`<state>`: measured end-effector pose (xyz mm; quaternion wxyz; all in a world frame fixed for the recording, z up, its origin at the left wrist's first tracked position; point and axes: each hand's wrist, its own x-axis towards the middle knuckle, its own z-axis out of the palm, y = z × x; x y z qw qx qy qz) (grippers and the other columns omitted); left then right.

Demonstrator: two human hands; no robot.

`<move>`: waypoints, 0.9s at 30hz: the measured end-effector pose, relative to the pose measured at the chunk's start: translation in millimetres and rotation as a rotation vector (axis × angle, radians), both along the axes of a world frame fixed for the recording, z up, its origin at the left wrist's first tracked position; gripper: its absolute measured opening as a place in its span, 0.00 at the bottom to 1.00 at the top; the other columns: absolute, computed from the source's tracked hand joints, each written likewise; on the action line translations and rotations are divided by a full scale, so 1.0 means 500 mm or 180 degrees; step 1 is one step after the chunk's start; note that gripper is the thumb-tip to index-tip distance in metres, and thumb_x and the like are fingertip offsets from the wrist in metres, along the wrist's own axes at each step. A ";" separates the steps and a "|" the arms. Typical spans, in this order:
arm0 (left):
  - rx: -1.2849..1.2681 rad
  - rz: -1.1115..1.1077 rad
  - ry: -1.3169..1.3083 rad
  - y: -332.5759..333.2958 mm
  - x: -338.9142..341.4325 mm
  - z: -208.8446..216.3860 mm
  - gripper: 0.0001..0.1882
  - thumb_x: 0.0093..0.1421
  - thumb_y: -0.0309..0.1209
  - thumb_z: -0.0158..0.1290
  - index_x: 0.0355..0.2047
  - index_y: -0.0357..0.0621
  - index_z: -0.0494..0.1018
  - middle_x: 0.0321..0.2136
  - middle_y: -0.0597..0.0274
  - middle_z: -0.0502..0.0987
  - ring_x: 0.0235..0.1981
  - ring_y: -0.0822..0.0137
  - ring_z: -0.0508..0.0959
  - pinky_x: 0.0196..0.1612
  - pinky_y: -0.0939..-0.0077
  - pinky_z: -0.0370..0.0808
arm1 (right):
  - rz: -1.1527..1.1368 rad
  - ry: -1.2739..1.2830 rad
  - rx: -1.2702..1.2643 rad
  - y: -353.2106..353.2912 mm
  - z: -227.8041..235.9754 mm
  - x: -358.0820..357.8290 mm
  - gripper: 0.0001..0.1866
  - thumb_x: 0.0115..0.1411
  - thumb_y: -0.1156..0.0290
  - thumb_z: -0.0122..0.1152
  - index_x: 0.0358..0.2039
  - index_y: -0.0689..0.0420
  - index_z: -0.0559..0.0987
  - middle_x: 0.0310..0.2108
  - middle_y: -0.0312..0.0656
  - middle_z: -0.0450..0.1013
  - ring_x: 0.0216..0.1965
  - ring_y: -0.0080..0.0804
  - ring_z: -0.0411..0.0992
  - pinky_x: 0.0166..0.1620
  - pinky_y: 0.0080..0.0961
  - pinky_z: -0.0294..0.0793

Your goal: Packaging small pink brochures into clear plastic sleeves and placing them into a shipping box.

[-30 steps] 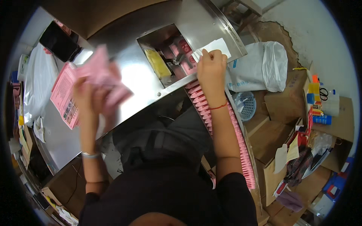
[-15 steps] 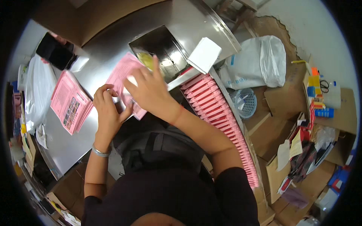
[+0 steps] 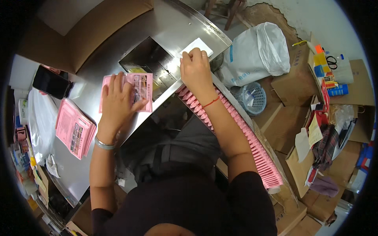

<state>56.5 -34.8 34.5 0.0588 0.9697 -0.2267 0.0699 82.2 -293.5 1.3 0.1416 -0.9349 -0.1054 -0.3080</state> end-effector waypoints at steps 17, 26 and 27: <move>-0.1847 -0.0280 0.0991 -0.021 -0.077 0.022 0.35 0.52 0.13 0.55 0.61 0.46 0.67 0.63 0.51 0.60 0.63 0.50 0.64 0.57 0.67 0.71 | 0.0877 0.0326 -0.0792 0.193 0.001 -0.083 0.09 0.48 0.64 0.60 0.28 0.51 0.82 0.35 0.45 0.76 0.45 0.42 0.73 0.57 0.50 0.66; -0.1892 0.0233 -0.0310 -0.037 -0.133 -0.054 0.16 0.57 0.19 0.56 0.44 0.36 0.64 0.60 0.41 0.60 0.52 0.53 0.71 0.48 0.73 0.72 | 0.0355 0.0402 0.0297 0.145 -0.049 0.036 0.08 0.45 0.65 0.67 0.18 0.54 0.78 0.15 0.40 0.72 0.21 0.40 0.75 0.27 0.36 0.72; -0.2684 0.0376 -0.0116 0.003 -0.126 -0.102 0.15 0.57 0.21 0.57 0.42 0.36 0.65 0.59 0.41 0.62 0.53 0.50 0.70 0.50 0.70 0.71 | 0.0316 -0.0239 0.0664 0.143 -0.041 -0.013 0.10 0.48 0.65 0.67 0.19 0.56 0.78 0.16 0.41 0.73 0.21 0.41 0.75 0.25 0.34 0.72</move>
